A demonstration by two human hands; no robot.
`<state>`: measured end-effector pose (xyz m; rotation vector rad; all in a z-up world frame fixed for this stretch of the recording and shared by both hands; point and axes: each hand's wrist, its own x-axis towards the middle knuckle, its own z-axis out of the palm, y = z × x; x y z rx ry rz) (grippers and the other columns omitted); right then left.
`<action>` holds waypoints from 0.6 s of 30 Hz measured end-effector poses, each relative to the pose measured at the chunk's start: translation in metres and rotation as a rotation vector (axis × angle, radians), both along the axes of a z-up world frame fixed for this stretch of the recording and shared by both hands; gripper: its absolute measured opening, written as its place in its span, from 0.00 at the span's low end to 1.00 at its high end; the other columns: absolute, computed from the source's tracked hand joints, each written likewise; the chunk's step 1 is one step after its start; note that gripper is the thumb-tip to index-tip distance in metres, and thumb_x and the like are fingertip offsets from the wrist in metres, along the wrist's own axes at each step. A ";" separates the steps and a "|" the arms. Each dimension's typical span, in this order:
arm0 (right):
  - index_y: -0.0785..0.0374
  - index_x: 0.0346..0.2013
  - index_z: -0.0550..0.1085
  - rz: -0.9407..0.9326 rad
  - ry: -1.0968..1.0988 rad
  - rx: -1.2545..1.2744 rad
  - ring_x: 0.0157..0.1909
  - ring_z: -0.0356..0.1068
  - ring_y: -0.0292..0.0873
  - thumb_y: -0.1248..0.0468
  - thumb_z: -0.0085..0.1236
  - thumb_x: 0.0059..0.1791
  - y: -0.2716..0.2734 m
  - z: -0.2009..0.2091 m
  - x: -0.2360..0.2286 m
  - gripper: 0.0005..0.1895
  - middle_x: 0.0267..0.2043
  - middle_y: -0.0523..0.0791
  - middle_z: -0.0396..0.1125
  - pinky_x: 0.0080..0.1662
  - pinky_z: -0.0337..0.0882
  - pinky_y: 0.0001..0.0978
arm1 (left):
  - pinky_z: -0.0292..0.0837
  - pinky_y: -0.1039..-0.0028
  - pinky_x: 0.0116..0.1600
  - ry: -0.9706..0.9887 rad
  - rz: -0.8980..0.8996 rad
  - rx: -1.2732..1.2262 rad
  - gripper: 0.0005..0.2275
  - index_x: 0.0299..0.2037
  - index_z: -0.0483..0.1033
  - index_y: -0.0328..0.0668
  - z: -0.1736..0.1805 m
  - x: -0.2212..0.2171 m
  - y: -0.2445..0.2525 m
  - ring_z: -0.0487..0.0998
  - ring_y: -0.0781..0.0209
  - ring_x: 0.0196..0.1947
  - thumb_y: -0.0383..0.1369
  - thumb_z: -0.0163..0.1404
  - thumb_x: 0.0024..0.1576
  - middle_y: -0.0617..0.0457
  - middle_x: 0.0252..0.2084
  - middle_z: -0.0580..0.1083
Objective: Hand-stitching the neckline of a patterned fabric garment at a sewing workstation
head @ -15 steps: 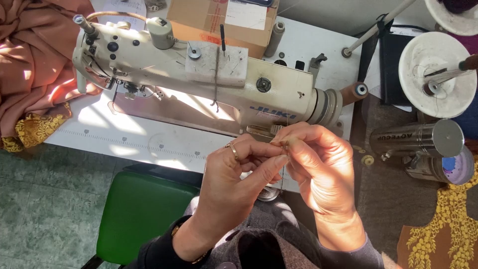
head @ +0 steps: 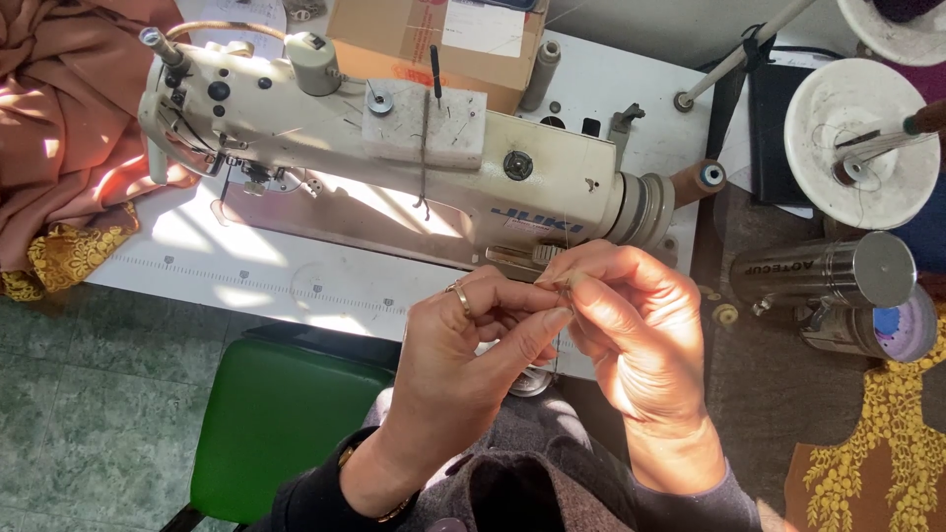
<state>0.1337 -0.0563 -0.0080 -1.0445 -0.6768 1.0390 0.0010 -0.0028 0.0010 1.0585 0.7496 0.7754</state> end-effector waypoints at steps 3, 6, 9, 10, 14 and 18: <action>0.68 0.29 0.70 -0.005 0.033 0.024 0.20 0.56 0.39 0.67 0.54 0.47 0.001 0.001 -0.002 0.06 0.33 0.57 0.66 0.21 0.64 0.27 | 0.78 0.80 0.33 0.002 0.002 -0.003 0.04 0.33 0.80 0.35 0.000 0.001 0.000 0.75 0.64 0.22 0.26 0.56 0.50 0.53 0.29 0.73; 0.68 0.29 0.70 -0.038 0.046 -0.001 0.15 0.45 0.31 0.67 0.55 0.47 0.000 -0.003 -0.001 0.06 0.35 0.57 0.67 0.19 0.54 0.21 | 0.79 0.80 0.33 -0.011 0.001 -0.017 0.04 0.33 0.80 0.35 0.000 0.001 -0.001 0.75 0.64 0.22 0.26 0.56 0.51 0.53 0.29 0.72; 0.68 0.27 0.68 -0.038 0.065 0.021 0.16 0.46 0.32 0.67 0.54 0.47 0.001 -0.002 -0.002 0.07 0.34 0.58 0.67 0.19 0.57 0.23 | 0.78 0.81 0.33 0.005 -0.011 0.000 0.03 0.33 0.79 0.35 0.001 0.001 0.000 0.75 0.64 0.21 0.26 0.56 0.51 0.53 0.28 0.71; 0.68 0.27 0.68 -0.038 0.065 0.021 0.16 0.46 0.32 0.67 0.54 0.47 0.000 -0.003 -0.002 0.07 0.34 0.58 0.67 0.19 0.57 0.23 | 0.78 0.81 0.33 0.005 -0.011 -0.001 0.03 0.33 0.79 0.35 0.001 0.001 0.000 0.75 0.64 0.21 0.26 0.56 0.51 0.53 0.28 0.71; 0.70 0.28 0.68 -0.043 0.075 0.011 0.16 0.46 0.31 0.68 0.52 0.48 0.001 -0.003 -0.002 0.07 0.34 0.58 0.67 0.20 0.58 0.23 | 0.79 0.81 0.32 0.018 -0.009 0.016 0.03 0.33 0.80 0.36 0.001 0.001 0.000 0.76 0.64 0.21 0.26 0.56 0.51 0.53 0.29 0.73; 0.71 0.28 0.68 -0.026 0.085 0.035 0.16 0.47 0.33 0.69 0.52 0.48 0.002 -0.001 -0.003 0.07 0.34 0.59 0.66 0.20 0.63 0.28 | 0.79 0.80 0.33 0.021 -0.007 0.027 0.03 0.33 0.79 0.35 0.000 0.001 0.000 0.75 0.64 0.21 0.26 0.56 0.51 0.53 0.29 0.72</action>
